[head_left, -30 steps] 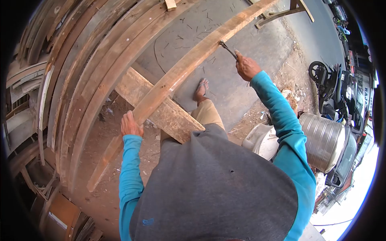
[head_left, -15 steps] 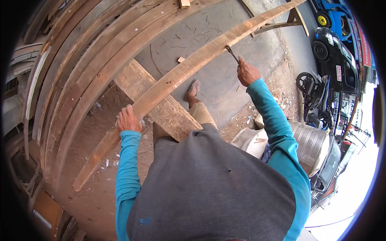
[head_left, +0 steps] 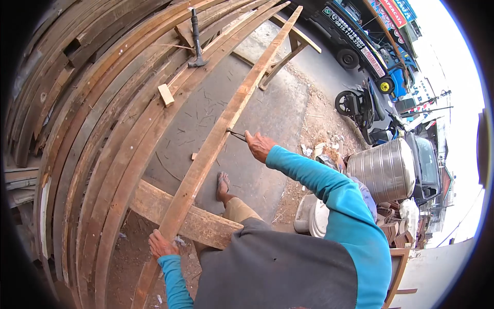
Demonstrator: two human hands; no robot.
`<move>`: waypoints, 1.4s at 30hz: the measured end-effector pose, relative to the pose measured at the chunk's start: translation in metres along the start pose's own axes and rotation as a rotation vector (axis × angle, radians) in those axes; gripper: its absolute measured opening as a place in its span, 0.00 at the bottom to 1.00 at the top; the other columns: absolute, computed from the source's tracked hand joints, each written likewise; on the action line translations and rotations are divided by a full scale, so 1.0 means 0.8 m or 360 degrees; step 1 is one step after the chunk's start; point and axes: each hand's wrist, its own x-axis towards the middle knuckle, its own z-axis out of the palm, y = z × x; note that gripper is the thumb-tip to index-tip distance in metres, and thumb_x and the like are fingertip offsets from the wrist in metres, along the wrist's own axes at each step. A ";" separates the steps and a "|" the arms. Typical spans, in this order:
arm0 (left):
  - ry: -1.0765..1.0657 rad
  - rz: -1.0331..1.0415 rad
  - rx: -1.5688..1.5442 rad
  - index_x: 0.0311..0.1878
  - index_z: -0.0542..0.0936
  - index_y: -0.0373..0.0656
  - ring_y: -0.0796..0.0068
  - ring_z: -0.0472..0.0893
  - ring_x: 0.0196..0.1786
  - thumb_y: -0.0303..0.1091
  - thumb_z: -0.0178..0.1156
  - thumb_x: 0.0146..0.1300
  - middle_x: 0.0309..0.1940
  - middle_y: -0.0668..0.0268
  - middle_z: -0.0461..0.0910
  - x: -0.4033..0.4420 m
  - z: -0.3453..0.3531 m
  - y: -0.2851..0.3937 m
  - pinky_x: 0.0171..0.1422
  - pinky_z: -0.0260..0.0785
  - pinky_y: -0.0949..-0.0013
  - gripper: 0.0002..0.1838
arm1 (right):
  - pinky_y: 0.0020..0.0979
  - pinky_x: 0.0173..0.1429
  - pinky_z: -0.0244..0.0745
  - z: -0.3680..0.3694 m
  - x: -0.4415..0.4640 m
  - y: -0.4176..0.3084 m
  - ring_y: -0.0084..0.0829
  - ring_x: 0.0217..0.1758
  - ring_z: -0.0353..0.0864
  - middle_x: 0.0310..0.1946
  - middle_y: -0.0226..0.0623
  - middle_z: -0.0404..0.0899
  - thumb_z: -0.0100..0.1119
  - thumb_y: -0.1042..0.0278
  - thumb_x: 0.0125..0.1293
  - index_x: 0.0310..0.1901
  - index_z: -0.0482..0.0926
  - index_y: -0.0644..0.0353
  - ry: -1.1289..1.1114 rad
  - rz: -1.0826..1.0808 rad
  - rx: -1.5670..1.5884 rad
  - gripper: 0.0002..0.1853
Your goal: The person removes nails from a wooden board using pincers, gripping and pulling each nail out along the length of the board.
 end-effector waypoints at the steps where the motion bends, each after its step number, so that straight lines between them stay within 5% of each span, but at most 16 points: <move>1: 0.0042 0.0004 -0.0004 0.58 0.65 0.43 0.51 0.73 0.57 0.28 0.76 0.40 0.50 0.56 0.70 -0.001 0.003 -0.003 0.60 0.69 0.54 0.40 | 0.50 0.41 0.83 0.001 0.002 0.005 0.60 0.41 0.86 0.40 0.66 0.79 0.44 0.75 0.71 0.62 0.65 0.73 0.0006 -0.0014 -0.0004 0.20; 5: -0.0026 -0.0024 0.0005 0.55 0.66 0.43 0.52 0.72 0.57 0.27 0.76 0.38 0.49 0.57 0.69 0.000 -0.016 0.011 0.60 0.69 0.54 0.39 | 0.51 0.40 0.82 -0.006 0.021 0.042 0.59 0.40 0.86 0.36 0.60 0.81 0.45 0.73 0.72 0.45 0.69 0.69 -0.0076 -0.0193 0.0016 0.08; 12: -0.0086 -0.0013 0.0036 0.56 0.64 0.41 0.48 0.72 0.57 0.31 0.78 0.37 0.50 0.54 0.69 0.002 -0.007 -0.003 0.60 0.69 0.52 0.42 | 0.52 0.40 0.81 0.002 0.044 0.084 0.57 0.40 0.85 0.36 0.54 0.81 0.45 0.68 0.74 0.45 0.69 0.63 -0.0113 -0.0341 0.0172 0.08; 15: -0.0196 0.0149 -0.0268 0.55 0.67 0.43 0.44 0.75 0.55 0.31 0.78 0.38 0.48 0.51 0.74 0.027 0.004 -0.027 0.59 0.70 0.50 0.39 | 0.52 0.44 0.82 -0.002 0.082 0.125 0.55 0.46 0.85 0.43 0.50 0.80 0.40 0.62 0.77 0.48 0.69 0.57 -0.0237 -0.0453 -0.0065 0.10; 18: -0.0311 0.0082 -0.0380 0.54 0.69 0.44 0.43 0.77 0.56 0.32 0.78 0.39 0.49 0.50 0.78 0.035 -0.008 -0.037 0.59 0.71 0.49 0.37 | 0.51 0.43 0.80 0.004 0.109 0.141 0.52 0.43 0.85 0.43 0.47 0.80 0.46 0.57 0.76 0.44 0.72 0.55 -0.0059 -0.0584 -0.0083 0.11; 21: -0.0362 0.0012 -0.0307 0.57 0.68 0.44 0.43 0.76 0.58 0.31 0.77 0.41 0.52 0.50 0.77 0.037 -0.011 -0.029 0.60 0.71 0.49 0.38 | 0.47 0.39 0.80 0.029 0.079 0.119 0.46 0.37 0.86 0.37 0.44 0.79 0.51 0.58 0.75 0.43 0.74 0.60 0.0024 -0.0550 0.0054 0.13; 23: -0.0300 0.0017 -0.0274 0.58 0.68 0.44 0.43 0.75 0.58 0.30 0.78 0.41 0.52 0.50 0.76 0.032 0.000 -0.027 0.60 0.71 0.49 0.39 | 0.42 0.40 0.81 0.030 0.048 0.095 0.39 0.34 0.87 0.34 0.43 0.80 0.48 0.61 0.75 0.41 0.74 0.64 -0.0462 -0.0066 0.0942 0.13; 26: -0.0154 0.0029 -0.0186 0.59 0.67 0.43 0.44 0.74 0.59 0.29 0.78 0.41 0.52 0.50 0.75 0.014 0.003 -0.012 0.60 0.70 0.49 0.40 | 0.38 0.47 0.84 0.059 0.006 0.067 0.37 0.40 0.88 0.37 0.42 0.83 0.47 0.66 0.73 0.51 0.72 0.69 -0.0660 0.0152 0.2104 0.14; 27: -0.0070 0.0053 -0.0121 0.59 0.67 0.42 0.44 0.74 0.59 0.29 0.78 0.41 0.52 0.51 0.74 0.013 -0.001 -0.006 0.60 0.70 0.49 0.40 | 0.39 0.53 0.84 0.071 -0.002 0.062 0.41 0.44 0.88 0.43 0.47 0.83 0.45 0.68 0.73 0.63 0.67 0.70 -0.0695 0.0206 0.2294 0.21; 30: -0.0049 0.0034 -0.0083 0.60 0.67 0.41 0.45 0.73 0.58 0.29 0.78 0.41 0.52 0.52 0.73 0.008 -0.007 0.005 0.60 0.70 0.49 0.41 | 0.39 0.57 0.83 0.070 -0.017 0.042 0.43 0.49 0.87 0.48 0.50 0.82 0.44 0.69 0.73 0.70 0.61 0.70 -0.0752 0.0178 0.2585 0.26; 42: 0.0074 0.0029 -0.0037 0.63 0.66 0.40 0.46 0.72 0.59 0.27 0.77 0.39 0.53 0.52 0.71 -0.001 0.007 0.006 0.62 0.68 0.50 0.44 | 0.42 0.58 0.84 0.030 0.017 0.061 0.46 0.51 0.87 0.51 0.57 0.82 0.43 0.67 0.71 0.71 0.60 0.72 -0.1055 0.0133 0.2585 0.29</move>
